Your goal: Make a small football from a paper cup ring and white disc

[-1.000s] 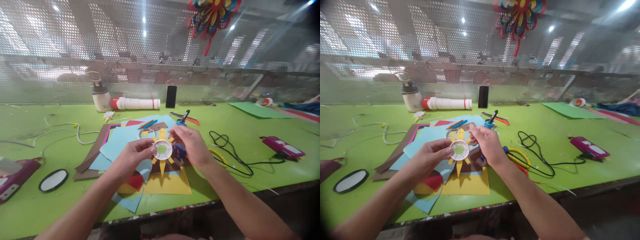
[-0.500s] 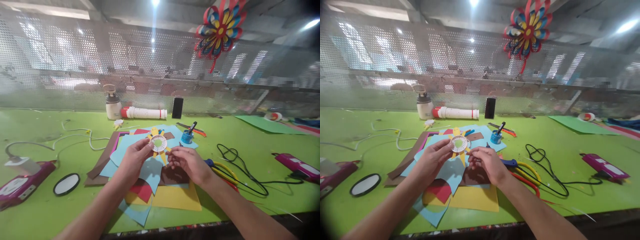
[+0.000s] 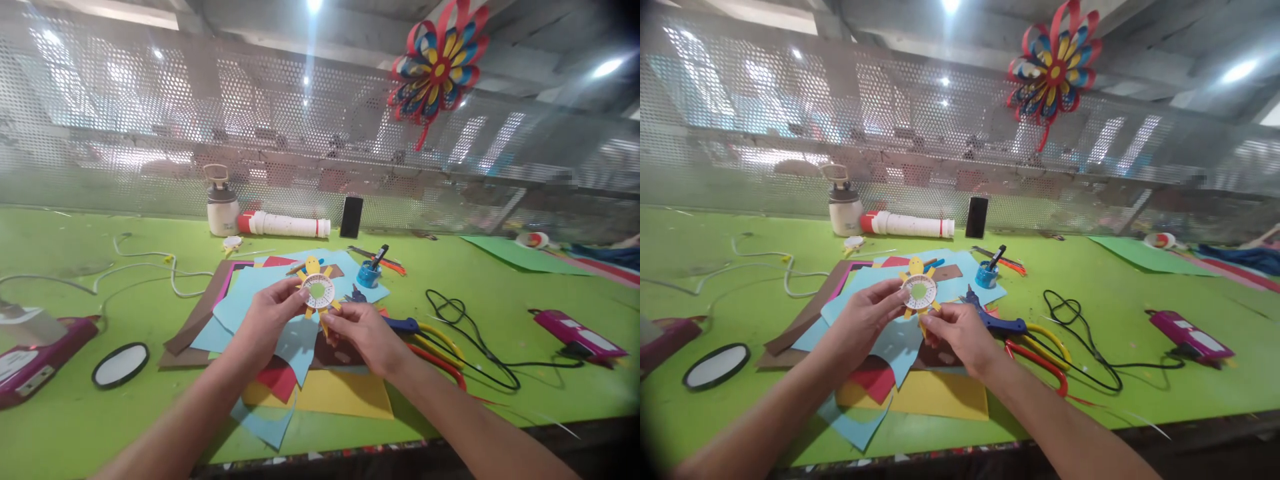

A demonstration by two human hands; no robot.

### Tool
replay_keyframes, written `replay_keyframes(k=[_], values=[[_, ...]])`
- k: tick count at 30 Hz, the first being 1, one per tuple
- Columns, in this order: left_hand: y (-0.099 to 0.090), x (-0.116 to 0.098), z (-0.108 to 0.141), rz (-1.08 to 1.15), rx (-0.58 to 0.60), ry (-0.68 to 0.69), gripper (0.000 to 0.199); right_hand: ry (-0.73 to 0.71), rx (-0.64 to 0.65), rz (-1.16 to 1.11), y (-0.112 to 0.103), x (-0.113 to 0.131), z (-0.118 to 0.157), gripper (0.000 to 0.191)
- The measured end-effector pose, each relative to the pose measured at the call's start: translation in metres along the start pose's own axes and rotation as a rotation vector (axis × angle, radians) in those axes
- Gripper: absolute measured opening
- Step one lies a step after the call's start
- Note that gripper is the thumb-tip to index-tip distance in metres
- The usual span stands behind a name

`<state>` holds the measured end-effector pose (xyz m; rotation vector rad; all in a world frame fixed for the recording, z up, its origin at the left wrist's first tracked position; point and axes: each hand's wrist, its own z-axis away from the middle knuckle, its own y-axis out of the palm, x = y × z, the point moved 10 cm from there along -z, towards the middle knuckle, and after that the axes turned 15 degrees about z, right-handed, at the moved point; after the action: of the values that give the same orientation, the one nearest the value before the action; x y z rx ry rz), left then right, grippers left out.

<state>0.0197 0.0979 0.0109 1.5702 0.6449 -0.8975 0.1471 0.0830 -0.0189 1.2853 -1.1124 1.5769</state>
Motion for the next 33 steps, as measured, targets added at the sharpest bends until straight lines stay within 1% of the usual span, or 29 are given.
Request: replay_keyframes(k=[7, 10, 15, 19, 24, 27, 33], values=[[0.002, -0.005, -0.001, -0.013, 0.025, 0.037, 0.040, 0.065, 0.081, -0.028, 0.008, -0.005, 0.001, 0.042], [0.002, -0.005, -0.001, -0.017, 0.027, 0.039, 0.041, 0.066, 0.096, -0.030, 0.009, -0.005, 0.002, 0.041], [-0.001, 0.000, 0.000, -0.012, 0.027, 0.019, 0.041, 0.011, 0.070, -0.031, 0.004, 0.000, -0.001, 0.037], [0.001, 0.002, 0.000, -0.010, 0.048, 0.002, 0.039, -0.020, 0.051, -0.028, 0.002, 0.004, -0.001, 0.036], [0.002, -0.005, -0.001, -0.007, 0.020, 0.014, 0.037, 0.035, 0.095, -0.024, 0.007, 0.001, 0.003, 0.038], [0.004, -0.005, 0.000, 0.010, 0.026, 0.009, 0.037, 0.071, 0.119, -0.022, 0.009, -0.002, 0.005, 0.038], [0.005, 0.000, 0.001, 0.020, 0.028, -0.018, 0.037, -0.014, 0.076, -0.020, 0.003, 0.007, 0.001, 0.036]])
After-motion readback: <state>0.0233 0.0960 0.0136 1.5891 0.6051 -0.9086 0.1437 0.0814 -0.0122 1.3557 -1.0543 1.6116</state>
